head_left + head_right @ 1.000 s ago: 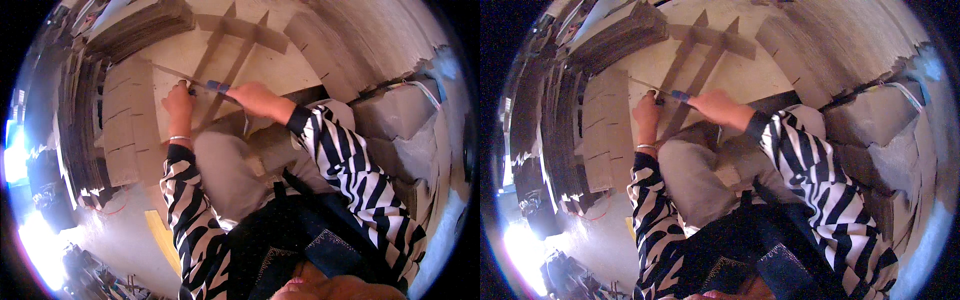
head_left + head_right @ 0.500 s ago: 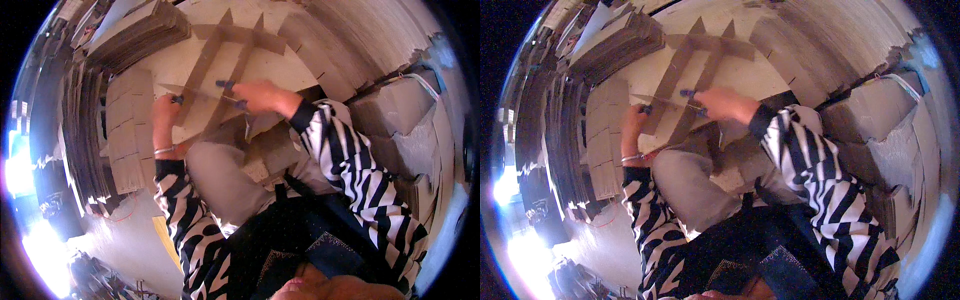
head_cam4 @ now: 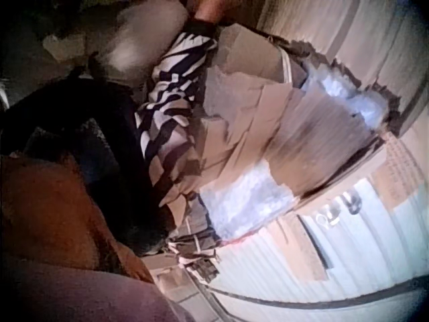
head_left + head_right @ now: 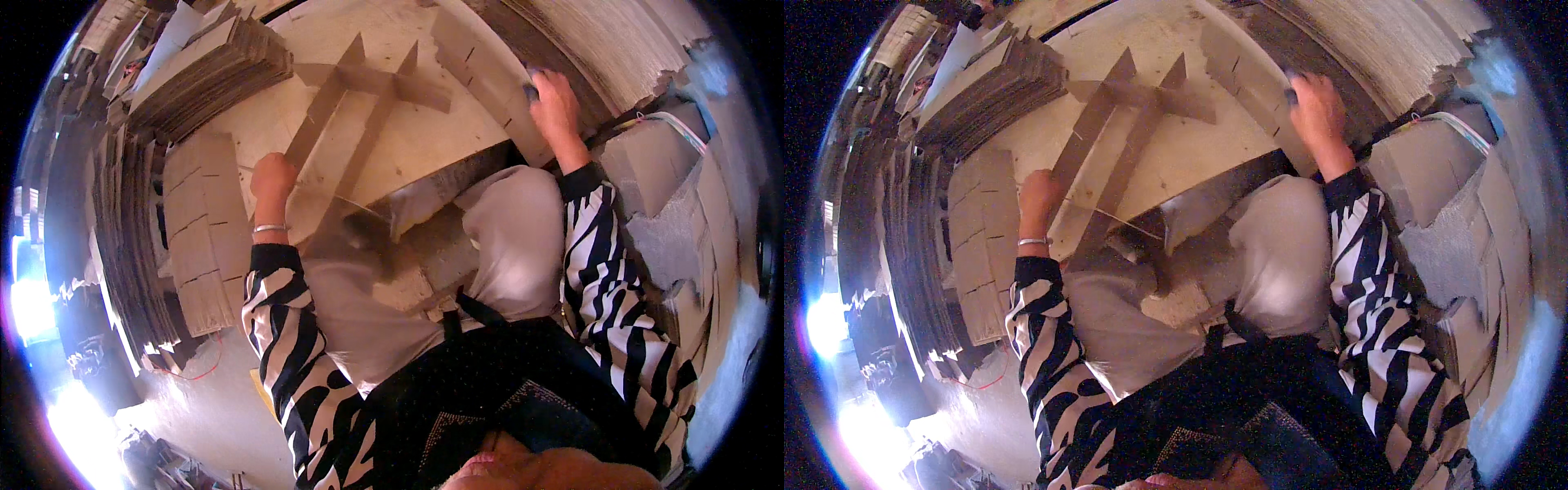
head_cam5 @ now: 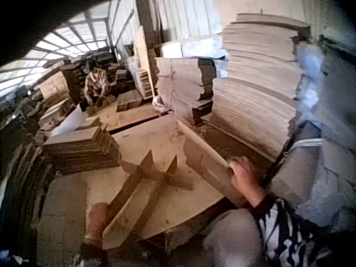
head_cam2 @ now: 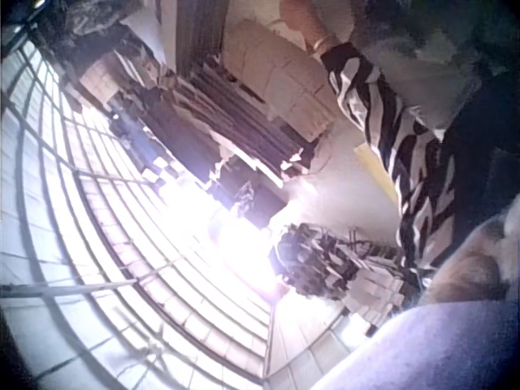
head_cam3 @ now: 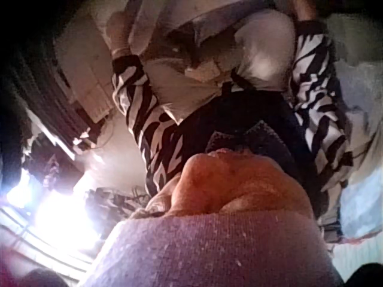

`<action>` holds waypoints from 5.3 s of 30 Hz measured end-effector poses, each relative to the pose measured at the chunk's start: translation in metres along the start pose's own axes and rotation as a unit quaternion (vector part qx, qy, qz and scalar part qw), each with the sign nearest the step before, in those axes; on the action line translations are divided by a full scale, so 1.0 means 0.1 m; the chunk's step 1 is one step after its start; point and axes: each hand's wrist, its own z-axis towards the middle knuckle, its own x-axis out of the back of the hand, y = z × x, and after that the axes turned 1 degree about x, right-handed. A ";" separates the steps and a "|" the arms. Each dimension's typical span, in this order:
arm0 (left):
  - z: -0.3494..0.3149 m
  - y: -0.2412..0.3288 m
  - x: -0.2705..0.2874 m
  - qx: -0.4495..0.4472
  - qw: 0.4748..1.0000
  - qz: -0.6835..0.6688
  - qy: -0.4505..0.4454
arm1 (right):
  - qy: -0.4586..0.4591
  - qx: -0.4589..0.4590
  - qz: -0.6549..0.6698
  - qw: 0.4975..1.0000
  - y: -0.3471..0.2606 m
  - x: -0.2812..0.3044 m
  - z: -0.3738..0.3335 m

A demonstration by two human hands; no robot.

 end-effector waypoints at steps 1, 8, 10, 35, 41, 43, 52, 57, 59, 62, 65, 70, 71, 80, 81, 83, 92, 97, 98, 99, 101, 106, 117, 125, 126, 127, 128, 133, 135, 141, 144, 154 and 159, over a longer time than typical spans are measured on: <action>-0.08 -0.11 0.02 0.012 1.000 0.003 0.001 | 0.005 0.004 0.022 1.000 -0.26 0.15 0.15; 0.02 0.18 -0.02 -0.044 0.997 -0.067 0.010 | -0.112 0.096 0.403 0.903 -1.47 -0.17 0.64; -0.07 -0.06 0.00 -0.028 0.998 -0.048 0.023 | -0.180 0.133 0.425 0.877 -1.81 -0.39 0.63; -0.13 0.01 -0.08 -0.072 0.990 -0.062 0.101 | -0.231 0.223 0.182 0.929 -1.82 -0.71 0.17; -0.16 -0.62 0.35 -0.016 0.995 0.065 -0.075 | -0.122 0.043 0.100 0.987 -1.36 -0.56 0.50; -0.41 -0.13 0.28 -0.063 0.970 -0.212 -0.098 | -0.338 -0.026 0.160 0.927 -1.43 -0.74 0.46; -0.79 0.68 -0.11 -0.188 0.926 -0.320 0.069 | -0.193 0.108 0.410 0.885 -1.27 -0.81 0.40; -0.91 -0.19 0.93 -0.108 0.928 -0.273 0.230 | -0.137 -0.019 -0.053 0.989 -0.29 -0.09 -0.20; -1.19 -0.67 1.50 -0.082 0.916 -0.146 0.364 | -0.158 -0.013 -0.132 0.978 -0.03 -0.21 -0.46; -1.31 -1.34 2.11 0.010 0.880 0.056 0.471 | -0.160 -0.024 -0.097 0.982 0.28 -0.48 -0.56; -1.15 -2.21 2.46 0.124 0.832 0.280 0.463 | -0.090 -0.041 -0.010 0.995 0.61 -0.81 -0.60; -0.93 -4.00 2.17 0.224 0.872 0.319 0.295 | -0.085 -0.155 0.066 0.982 0.87 -0.89 -0.54; -0.77 -4.42 2.12 0.197 0.889 0.318 0.264 | -0.061 -0.149 0.073 0.984 1.05 -1.02 -0.61; -0.27 -2.85 1.07 -0.100 0.878 0.173 0.436 | -0.071 -0.019 0.177 0.982 -0.61 -0.09 0.08; -0.19 -2.20 0.86 -0.044 0.932 0.147 0.328 | -0.098 0.011 0.202 0.974 -0.84 -0.08 0.17; -0.09 -1.49 0.63 0.086 0.954 0.184 0.220 | -0.145 0.073 0.208 0.965 -1.24 -0.18 0.23; 0.07 -1.23 0.03 0.102 0.950 0.178 0.234 | -0.194 0.174 0.138 0.956 -1.78 -0.64 0.11; -0.08 -0.89 0.04 0.147 0.982 -0.078 0.091 | -0.131 0.226 0.252 0.932 -2.03 -0.51 0.09; -0.06 -0.94 -0.15 0.130 0.975 -0.156 0.093 | -0.115 0.238 0.277 0.924 -2.11 -0.45 0.09; -0.04 -1.01 -0.30 0.112 0.961 -0.233 0.095 | -0.099 0.250 0.302 0.914 -2.20 -0.40 0.09; -0.01 -0.55 -0.47 0.065 0.929 -0.360 0.051 | -0.075 0.250 0.318 0.911 -2.21 -0.43 0.11; -0.36 0.38 -0.47 -0.012 0.818 -0.568 -0.090 | -0.129 0.233 0.219 0.939 -2.17 -0.69 0.11; -0.37 0.25 -0.19 -0.144 0.917 -0.371 -0.026 | -0.203 0.222 0.209 0.930 -2.20 -0.75 0.13; 0.12 -1.46 0.19 0.222 0.942 0.157 0.198 | -0.261 0.207 0.162 0.929 -2.18 -0.66 0.13; 0.11 -1.56 0.16 0.188 0.937 0.176 0.234 | -0.257 0.210 0.170 0.928 -2.18 -0.65 0.13; 0.10 -1.66 0.12 0.154 0.930 0.195 0.270 | -0.253 0.212 0.179 0.927 -2.19 -0.65 0.12; 0.06 -1.62 0.13 0.118 0.921 0.213 0.305 | -0.250 0.215 0.180 0.927 -2.18 -0.65 0.11; -0.03 -1.01 0.17 0.143 0.967 0.125 0.170 | -0.221 0.252 0.200 0.921 -2.15 -0.79 0.09; 0.01 -1.03 0.11 0.176 0.979 -0.081 0.068 | -0.156 0.286 0.246 0.913 -2.24 -0.73 0.09; -0.09 -0.50 -0.30 0.148 0.802 -0.578 -0.026 | -0.132 0.272 0.242 0.922 -2.29 -0.67 0.11; -0.06 -0.38 -0.29 0.154 0.783 -0.602 -0.022 | -0.180 0.248 0.197 0.931 -2.21 -0.61 0.12; -0.34 -0.26 0.31 -0.141 0.914 -0.379 -0.027 | -0.218 0.181 0.158 0.946 -1.96 -0.68 0.34; -0.92 -0.24 0.40 -0.113 0.899 -0.423 -0.027 | -0.300 0.063 0.154 0.939 -1.47 -0.70 0.44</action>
